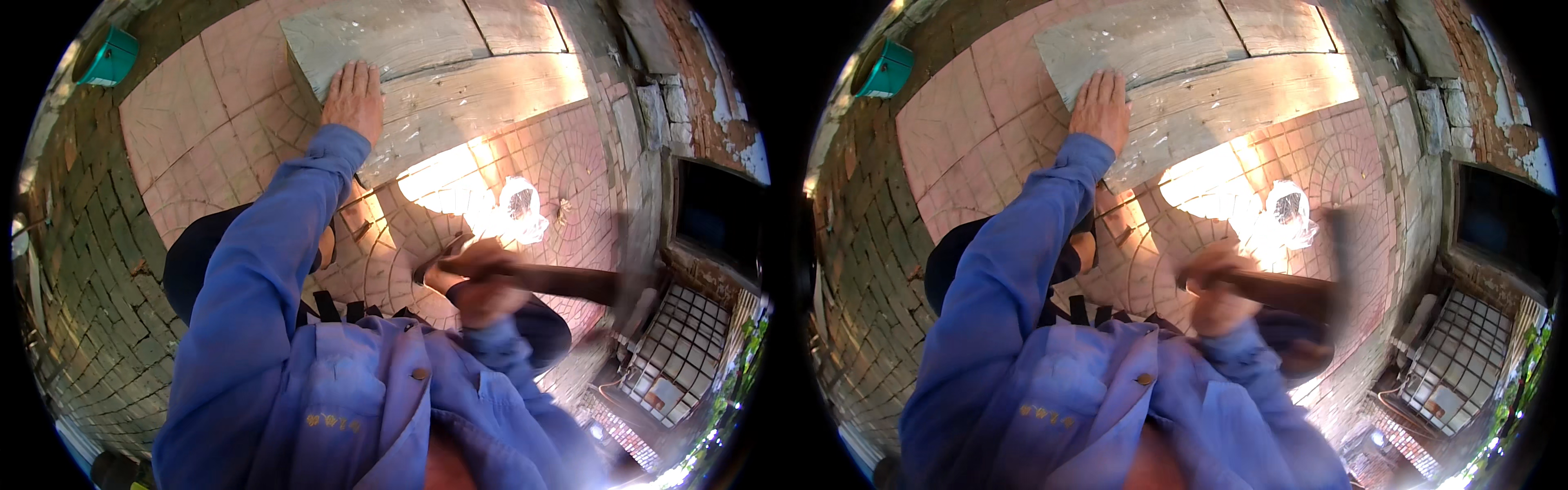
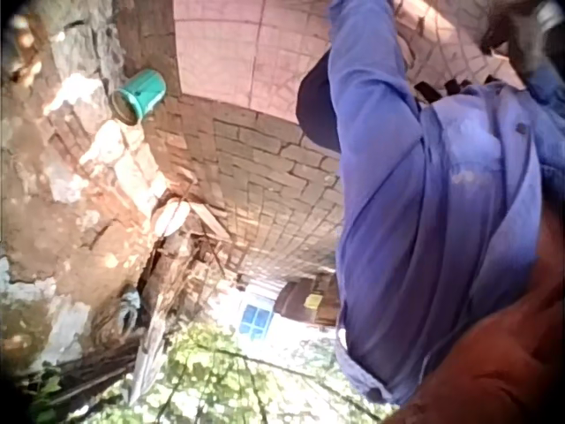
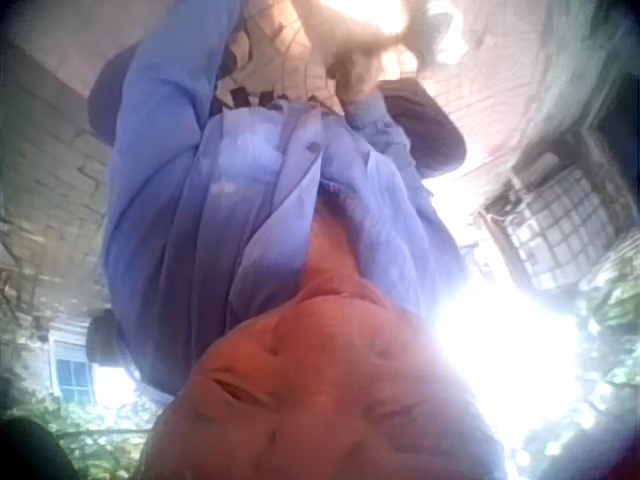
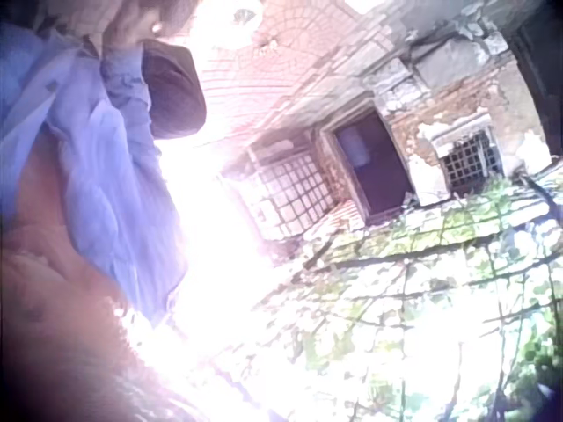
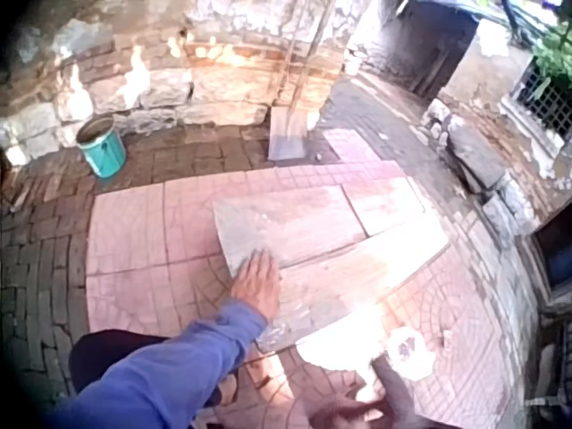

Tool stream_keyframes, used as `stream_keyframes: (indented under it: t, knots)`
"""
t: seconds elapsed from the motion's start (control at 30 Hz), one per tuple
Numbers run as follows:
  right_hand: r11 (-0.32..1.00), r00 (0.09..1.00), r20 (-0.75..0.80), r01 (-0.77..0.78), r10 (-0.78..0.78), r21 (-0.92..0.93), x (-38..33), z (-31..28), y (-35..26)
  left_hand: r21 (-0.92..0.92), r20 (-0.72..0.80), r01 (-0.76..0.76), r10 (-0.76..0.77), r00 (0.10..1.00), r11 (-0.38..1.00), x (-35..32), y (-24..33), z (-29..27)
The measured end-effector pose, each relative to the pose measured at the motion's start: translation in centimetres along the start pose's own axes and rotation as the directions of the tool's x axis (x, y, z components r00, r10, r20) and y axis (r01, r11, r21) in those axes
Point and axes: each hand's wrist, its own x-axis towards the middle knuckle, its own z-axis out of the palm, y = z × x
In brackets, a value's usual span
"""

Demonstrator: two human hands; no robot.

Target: The person assembles a wooden box by hammering nails into wooden planks. They pick up nails from a plastic bag, position them on the wood, and strike them with a hammer. The person works on the floor, occasionally adjusting the planks and the partially assembled box.

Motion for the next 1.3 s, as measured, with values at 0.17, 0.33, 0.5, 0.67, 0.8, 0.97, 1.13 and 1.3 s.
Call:
stream_keyframes:
  t: [0.17,0.33,0.5,0.67,0.8,0.97,1.13,1.3]
  knots:
    - [0.932,0.941,0.105,-0.293,0.321,-0.214,2.1,4.0,4.1,0.015,-0.006,0.009,-0.009,1.000,1.000,-0.7,-0.9,0.8]
    - [0.974,0.989,-0.112,-0.073,0.098,0.215,6.1,-0.9,-4.5,0.022,0.013,0.015,-0.016,1.000,1.000,-0.8,-0.8,0.2]
    - [0.991,0.999,0.004,0.036,-0.037,0.133,1.0,0.1,-0.9,-0.006,0.012,0.009,-0.009,1.000,1.000,-0.5,-0.7,-0.3]
    - [0.840,0.829,0.208,-0.448,0.518,-0.306,4.5,3.1,2.7,-0.011,0.009,0.014,-0.014,1.000,1.000,-0.6,-0.7,0.4]
    - [0.992,0.991,-0.058,-0.122,0.122,0.015,6.5,0.1,-3.8,-0.025,0.004,0.028,-0.028,1.000,0.999,-1.4,-1.1,0.0]
    - [0.959,0.998,-0.005,0.060,-0.061,0.275,2.0,-0.8,-3.0,-0.010,-0.015,0.024,-0.024,1.000,1.000,-0.8,-0.7,0.2]
    - [0.920,0.955,0.192,-0.147,0.228,-0.363,4.0,4.8,5.6,-0.036,0.011,0.026,-0.026,1.000,0.999,-0.3,-0.8,-0.1]
    - [0.991,0.995,-0.026,-0.094,0.097,0.094,6.6,-1.0,-3.2,-0.030,-0.051,0.038,-0.039,0.998,0.999,-0.9,-1.7,0.7]
